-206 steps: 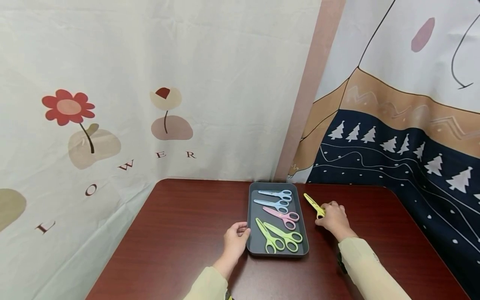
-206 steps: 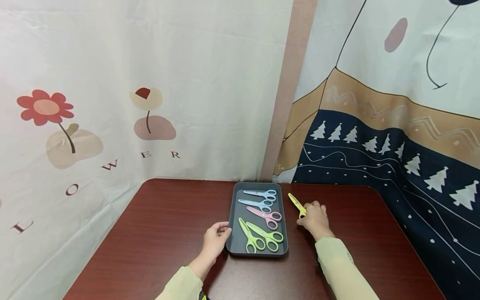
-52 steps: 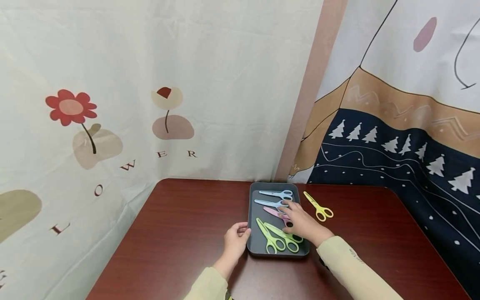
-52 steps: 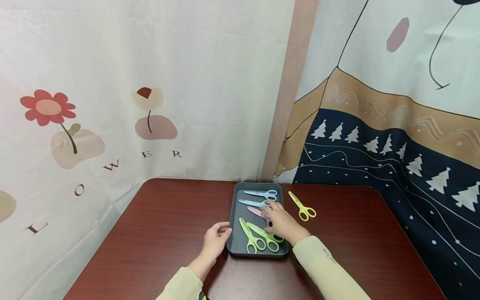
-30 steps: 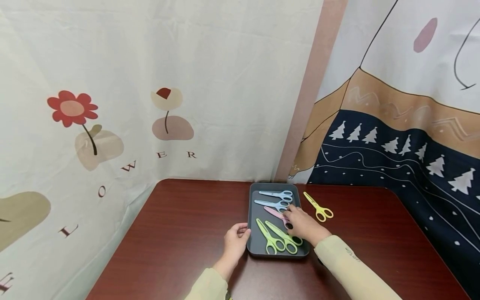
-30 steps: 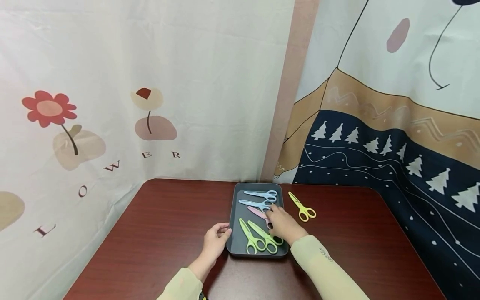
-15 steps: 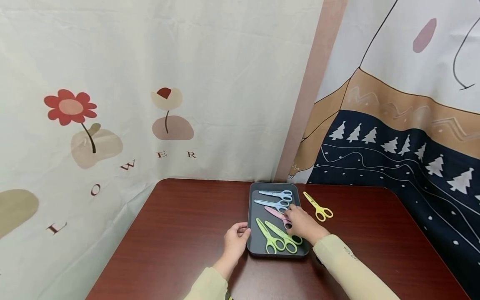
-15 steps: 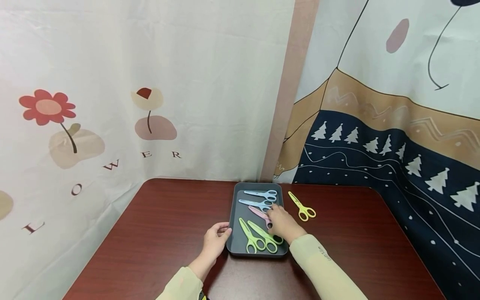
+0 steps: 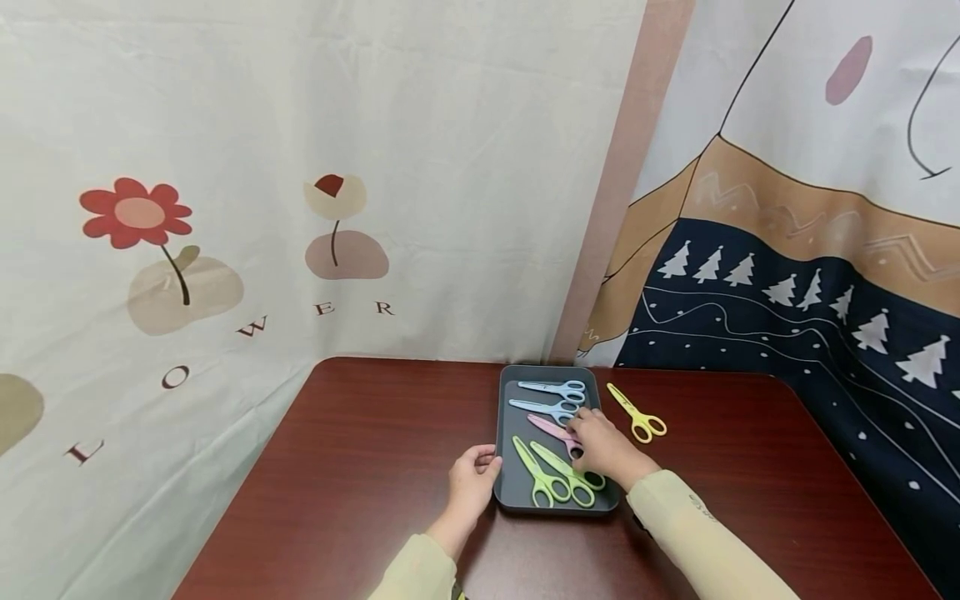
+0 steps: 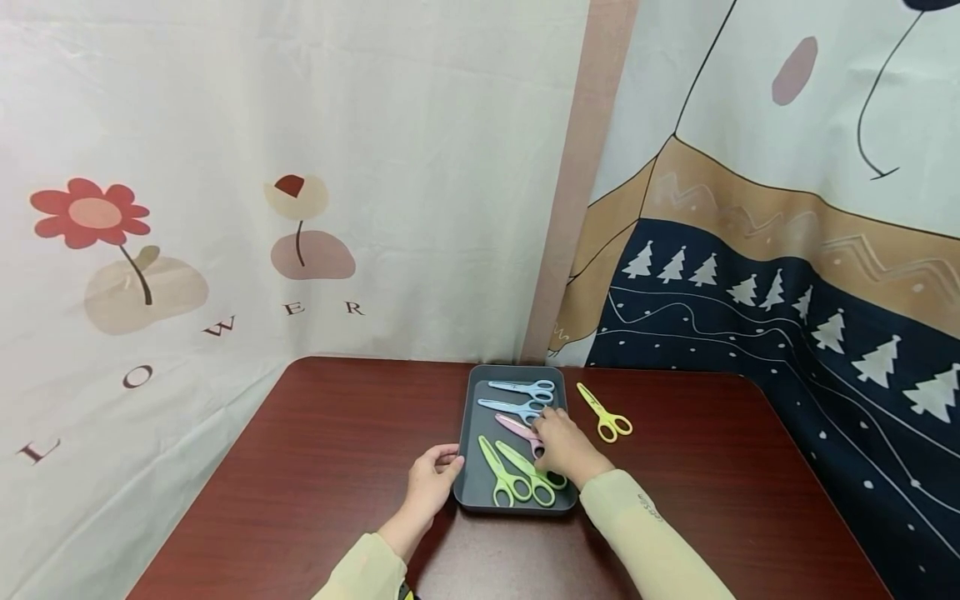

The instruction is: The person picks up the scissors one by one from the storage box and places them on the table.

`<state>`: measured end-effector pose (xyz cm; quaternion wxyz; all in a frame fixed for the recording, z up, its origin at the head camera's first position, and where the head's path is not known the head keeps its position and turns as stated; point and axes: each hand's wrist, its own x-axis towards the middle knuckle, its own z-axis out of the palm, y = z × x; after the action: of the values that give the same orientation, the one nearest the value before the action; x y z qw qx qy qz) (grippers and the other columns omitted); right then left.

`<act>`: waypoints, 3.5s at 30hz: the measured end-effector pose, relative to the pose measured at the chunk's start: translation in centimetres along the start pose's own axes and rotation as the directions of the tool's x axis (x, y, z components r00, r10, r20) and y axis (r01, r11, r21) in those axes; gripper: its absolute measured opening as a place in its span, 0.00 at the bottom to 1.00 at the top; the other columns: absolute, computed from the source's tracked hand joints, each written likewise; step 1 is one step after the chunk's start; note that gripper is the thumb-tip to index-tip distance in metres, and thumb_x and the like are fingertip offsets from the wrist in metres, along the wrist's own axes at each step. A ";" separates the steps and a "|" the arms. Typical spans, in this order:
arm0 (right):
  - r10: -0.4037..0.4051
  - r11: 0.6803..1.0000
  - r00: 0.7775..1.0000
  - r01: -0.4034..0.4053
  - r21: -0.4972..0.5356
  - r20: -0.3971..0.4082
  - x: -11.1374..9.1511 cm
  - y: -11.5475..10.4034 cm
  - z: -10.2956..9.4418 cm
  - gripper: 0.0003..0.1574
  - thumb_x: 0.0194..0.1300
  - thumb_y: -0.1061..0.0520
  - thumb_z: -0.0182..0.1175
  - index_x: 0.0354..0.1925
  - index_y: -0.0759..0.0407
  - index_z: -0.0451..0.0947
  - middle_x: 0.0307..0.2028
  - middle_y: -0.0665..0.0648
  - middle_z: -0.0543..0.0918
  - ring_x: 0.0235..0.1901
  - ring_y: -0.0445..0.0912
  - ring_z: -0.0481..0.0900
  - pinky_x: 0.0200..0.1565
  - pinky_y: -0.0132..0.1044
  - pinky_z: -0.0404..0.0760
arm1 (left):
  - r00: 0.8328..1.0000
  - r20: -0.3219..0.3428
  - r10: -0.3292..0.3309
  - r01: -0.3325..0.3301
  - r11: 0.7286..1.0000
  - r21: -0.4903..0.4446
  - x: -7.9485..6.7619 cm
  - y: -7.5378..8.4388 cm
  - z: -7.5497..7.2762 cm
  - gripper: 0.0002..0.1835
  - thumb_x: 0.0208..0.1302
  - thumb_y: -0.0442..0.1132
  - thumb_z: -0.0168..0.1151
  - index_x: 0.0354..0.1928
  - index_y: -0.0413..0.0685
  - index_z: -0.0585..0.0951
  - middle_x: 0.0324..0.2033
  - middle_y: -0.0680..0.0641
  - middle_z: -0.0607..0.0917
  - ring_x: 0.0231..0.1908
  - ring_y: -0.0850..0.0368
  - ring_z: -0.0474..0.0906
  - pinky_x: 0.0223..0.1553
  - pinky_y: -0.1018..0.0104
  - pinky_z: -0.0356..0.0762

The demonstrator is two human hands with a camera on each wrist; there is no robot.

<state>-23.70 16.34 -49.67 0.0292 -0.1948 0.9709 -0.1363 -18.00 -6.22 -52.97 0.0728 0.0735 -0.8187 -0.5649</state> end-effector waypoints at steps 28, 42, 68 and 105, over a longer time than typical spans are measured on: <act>0.054 0.998 0.996 -0.056 -0.019 -0.076 0.1 -0.4 -1.0 0.34 0.38 0.53 0.76 0.46 0.62 0.80 0.45 0.58 0.76 0.46 0.51 0.69 0.50 0.46 0.74 | 1.000 0.001 0.021 -0.021 1.000 0.001 -0.2 0.6 -0.4 0.10 0.57 0.31 0.65 0.42 0.36 0.82 0.32 0.44 0.85 0.32 0.56 0.80 0.32 0.71 0.77; 0.081 0.997 0.988 -0.079 0.018 -0.129 -0.1 0.5 -1.5 0.34 0.38 0.55 0.75 0.47 0.61 0.79 0.46 0.58 0.76 0.45 0.50 0.68 0.44 0.44 0.75 | 0.999 -0.005 0.032 -0.032 0.999 -0.002 -0.2 0.4 -0.3 0.11 0.57 0.31 0.65 0.42 0.37 0.82 0.32 0.45 0.85 0.32 0.57 0.80 0.32 0.72 0.76; 0.087 0.996 0.973 -0.078 0.053 -0.215 -1.0 3.1 -3.3 0.30 0.38 0.57 0.74 0.43 0.63 0.79 0.46 0.63 0.77 0.45 0.55 0.70 0.45 0.48 0.76 | 0.999 -0.013 0.035 -0.035 0.999 0.023 -0.1 0.4 -0.3 0.10 0.57 0.32 0.65 0.42 0.38 0.82 0.32 0.45 0.85 0.32 0.58 0.79 0.33 0.71 0.77; 0.237 0.967 0.949 -0.209 0.145 -0.209 -2.7 7.0 -3.8 0.32 0.42 0.58 0.72 0.48 0.68 0.77 0.49 0.68 0.74 0.44 0.57 0.68 0.44 0.51 0.76 | 1.000 0.001 0.004 -0.004 1.000 0.004 -0.3 0.3 -0.1 0.10 0.57 0.31 0.64 0.42 0.38 0.82 0.32 0.45 0.85 0.32 0.57 0.79 0.32 0.71 0.77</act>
<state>-24.22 24.55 -47.96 -0.0538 -0.0650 0.9736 -0.2121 -17.72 -6.19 -52.68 0.0731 0.0718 -0.8201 -0.5629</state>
